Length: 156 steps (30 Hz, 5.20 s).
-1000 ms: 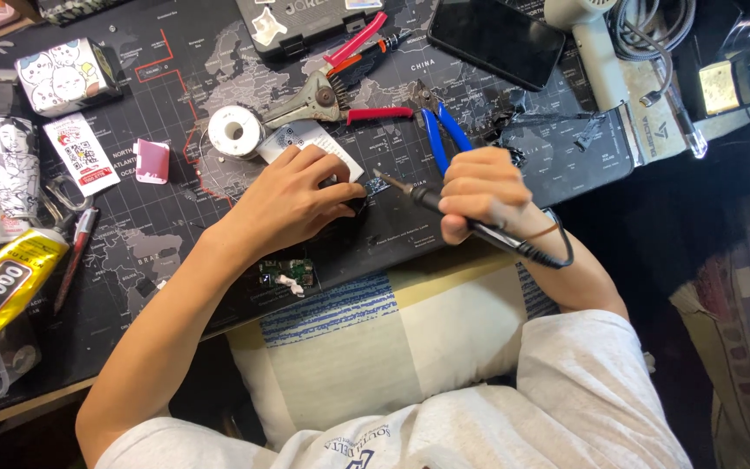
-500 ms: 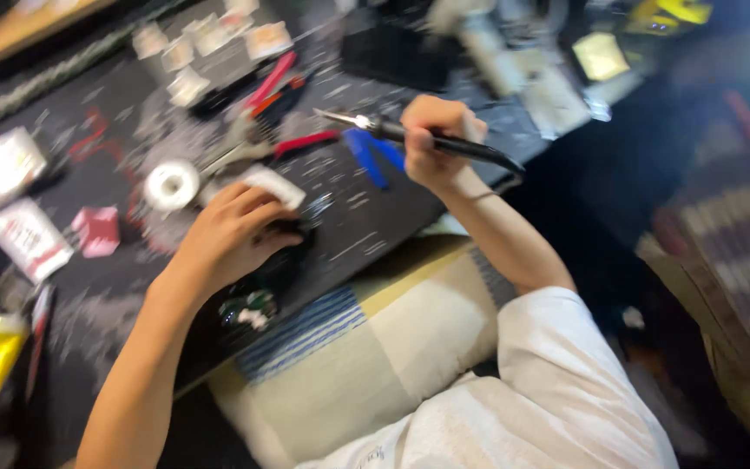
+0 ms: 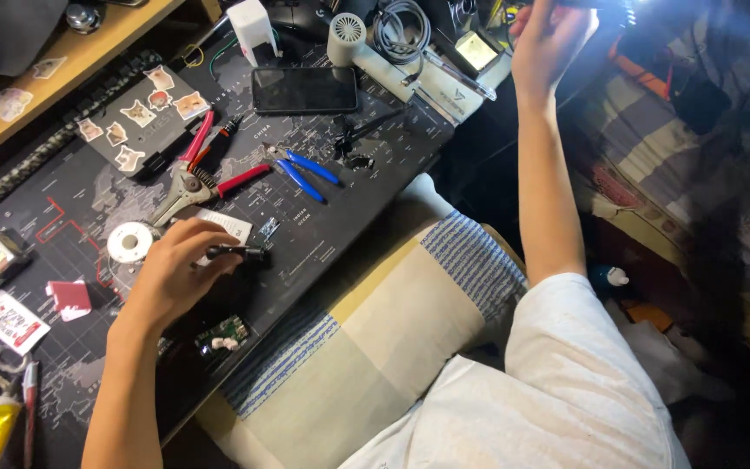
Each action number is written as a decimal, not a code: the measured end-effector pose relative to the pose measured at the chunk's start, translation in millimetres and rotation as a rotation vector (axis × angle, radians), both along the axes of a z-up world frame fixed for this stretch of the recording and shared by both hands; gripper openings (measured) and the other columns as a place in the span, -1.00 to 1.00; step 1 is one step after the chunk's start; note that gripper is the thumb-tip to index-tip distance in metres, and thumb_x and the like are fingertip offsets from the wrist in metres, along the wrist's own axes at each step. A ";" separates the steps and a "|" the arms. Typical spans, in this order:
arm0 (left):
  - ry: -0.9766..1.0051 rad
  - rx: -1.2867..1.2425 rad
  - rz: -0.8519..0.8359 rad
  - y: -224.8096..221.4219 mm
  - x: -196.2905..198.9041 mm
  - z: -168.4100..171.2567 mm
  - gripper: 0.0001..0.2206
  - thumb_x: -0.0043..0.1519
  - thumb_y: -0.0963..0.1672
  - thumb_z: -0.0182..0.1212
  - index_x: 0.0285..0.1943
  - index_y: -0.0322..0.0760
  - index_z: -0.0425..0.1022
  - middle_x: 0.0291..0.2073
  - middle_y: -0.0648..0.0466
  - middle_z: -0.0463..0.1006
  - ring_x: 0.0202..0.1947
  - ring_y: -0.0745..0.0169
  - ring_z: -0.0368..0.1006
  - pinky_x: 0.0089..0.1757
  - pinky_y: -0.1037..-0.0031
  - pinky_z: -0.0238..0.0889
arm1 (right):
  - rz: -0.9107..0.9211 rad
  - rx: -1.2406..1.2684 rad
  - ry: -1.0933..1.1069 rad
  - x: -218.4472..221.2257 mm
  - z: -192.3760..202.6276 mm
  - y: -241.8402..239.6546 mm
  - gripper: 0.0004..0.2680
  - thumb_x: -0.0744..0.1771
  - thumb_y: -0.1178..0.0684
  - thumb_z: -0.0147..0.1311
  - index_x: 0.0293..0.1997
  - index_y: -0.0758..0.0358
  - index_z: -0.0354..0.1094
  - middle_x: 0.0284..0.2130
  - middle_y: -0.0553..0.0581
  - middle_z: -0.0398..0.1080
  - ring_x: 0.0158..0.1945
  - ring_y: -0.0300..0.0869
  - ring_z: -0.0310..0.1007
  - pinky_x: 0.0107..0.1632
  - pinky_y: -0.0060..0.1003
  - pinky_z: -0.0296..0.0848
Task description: Soldering components onto a small circuit board at a workbench.
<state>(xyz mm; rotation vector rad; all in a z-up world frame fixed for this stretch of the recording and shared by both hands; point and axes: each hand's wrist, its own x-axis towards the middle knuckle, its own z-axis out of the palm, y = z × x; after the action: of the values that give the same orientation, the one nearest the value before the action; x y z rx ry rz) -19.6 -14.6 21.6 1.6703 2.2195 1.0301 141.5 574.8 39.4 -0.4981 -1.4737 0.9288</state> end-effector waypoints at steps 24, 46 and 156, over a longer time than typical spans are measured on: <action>-0.002 0.205 0.190 -12.1 -21.3 -13.1 -0.80 0.37 -0.32 0.40 0.12 -0.31 0.68 -0.15 0.02 0.70 -0.29 0.20 0.55 -0.17 0.41 0.43 | 0.383 0.028 -0.380 -30.0 -59.3 69.1 -0.87 0.63 0.09 0.17 0.11 0.21 0.25 -0.23 0.31 0.53 -0.48 -0.07 0.68 -0.56 -0.30 0.53; 0.117 0.038 0.056 -12.5 9.7 31.1 -0.81 0.44 -0.20 0.40 0.19 -0.23 0.54 -0.07 0.07 0.54 -0.11 0.03 0.53 -0.27 0.24 0.29 | 0.557 -0.271 -0.601 11.5 -108.6 88.5 -0.70 0.58 -0.36 -0.17 0.26 -0.03 0.29 0.21 -0.05 0.48 0.03 -0.39 0.59 0.29 -0.50 0.64; 0.146 0.533 0.409 -91.4 114.9 76.0 -0.68 0.35 -0.15 0.49 0.26 -0.38 0.66 -0.09 -0.12 0.74 -0.09 -0.14 0.71 -0.02 0.16 0.61 | 1.309 0.285 -0.168 -33.3 -23.1 -380.3 -0.76 0.38 0.21 0.37 0.14 0.50 0.52 -0.06 0.32 0.59 0.02 0.18 0.54 0.15 -0.03 0.47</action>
<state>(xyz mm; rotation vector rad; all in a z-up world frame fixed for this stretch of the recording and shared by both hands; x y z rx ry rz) 95.3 -106.0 97.6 1.5274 2.6143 1.7839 108.2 194.4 16.3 0.7456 -2.0283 1.6288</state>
